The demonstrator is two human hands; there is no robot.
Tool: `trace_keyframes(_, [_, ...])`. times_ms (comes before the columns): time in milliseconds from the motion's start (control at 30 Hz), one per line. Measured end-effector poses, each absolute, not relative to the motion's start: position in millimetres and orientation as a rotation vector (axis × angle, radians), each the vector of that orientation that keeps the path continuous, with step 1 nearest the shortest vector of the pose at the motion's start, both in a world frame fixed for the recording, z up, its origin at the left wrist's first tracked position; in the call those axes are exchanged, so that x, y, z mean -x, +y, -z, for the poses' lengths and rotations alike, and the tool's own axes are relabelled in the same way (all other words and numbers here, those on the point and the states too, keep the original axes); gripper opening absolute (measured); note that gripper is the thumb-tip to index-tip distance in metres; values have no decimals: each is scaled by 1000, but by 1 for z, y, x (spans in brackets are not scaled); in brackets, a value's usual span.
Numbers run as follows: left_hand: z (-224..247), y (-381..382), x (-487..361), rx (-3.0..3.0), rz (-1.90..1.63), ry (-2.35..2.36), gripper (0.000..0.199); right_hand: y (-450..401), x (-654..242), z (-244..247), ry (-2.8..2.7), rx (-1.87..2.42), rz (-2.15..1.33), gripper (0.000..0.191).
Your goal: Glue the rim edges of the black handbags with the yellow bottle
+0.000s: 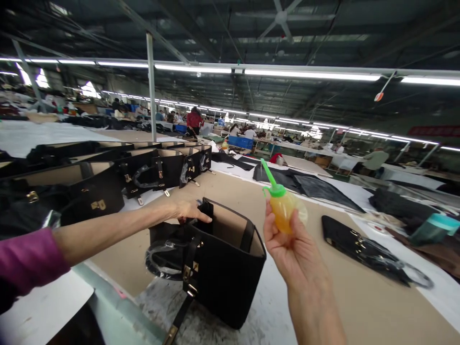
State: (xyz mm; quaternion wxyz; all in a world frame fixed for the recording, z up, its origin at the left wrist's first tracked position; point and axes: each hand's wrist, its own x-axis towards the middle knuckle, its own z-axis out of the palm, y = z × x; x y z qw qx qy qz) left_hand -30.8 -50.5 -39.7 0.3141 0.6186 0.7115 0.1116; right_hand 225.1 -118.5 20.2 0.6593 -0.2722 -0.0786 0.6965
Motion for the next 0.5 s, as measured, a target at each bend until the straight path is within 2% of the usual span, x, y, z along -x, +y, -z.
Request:
trace_keyframes(100, [39, -50, 23, -1797, -217, 1880, 44, -116, -210, -21, -241, 617, -1580, 25])
trace_keyframes(233, [49, -51, 17, -2048, -154, 2003, 52, -112, -208, -7, -234, 693, -1586, 20])
trace_keyframes(400, [61, -40, 10, -2152, -230, 2058, 67, -111, -212, 4, -237, 714, -1577, 18])
trace_keyframes(500, [68, -27, 5, -2118, -264, 2110, 67, -114, -211, 2, -239, 723, -1552, 18])
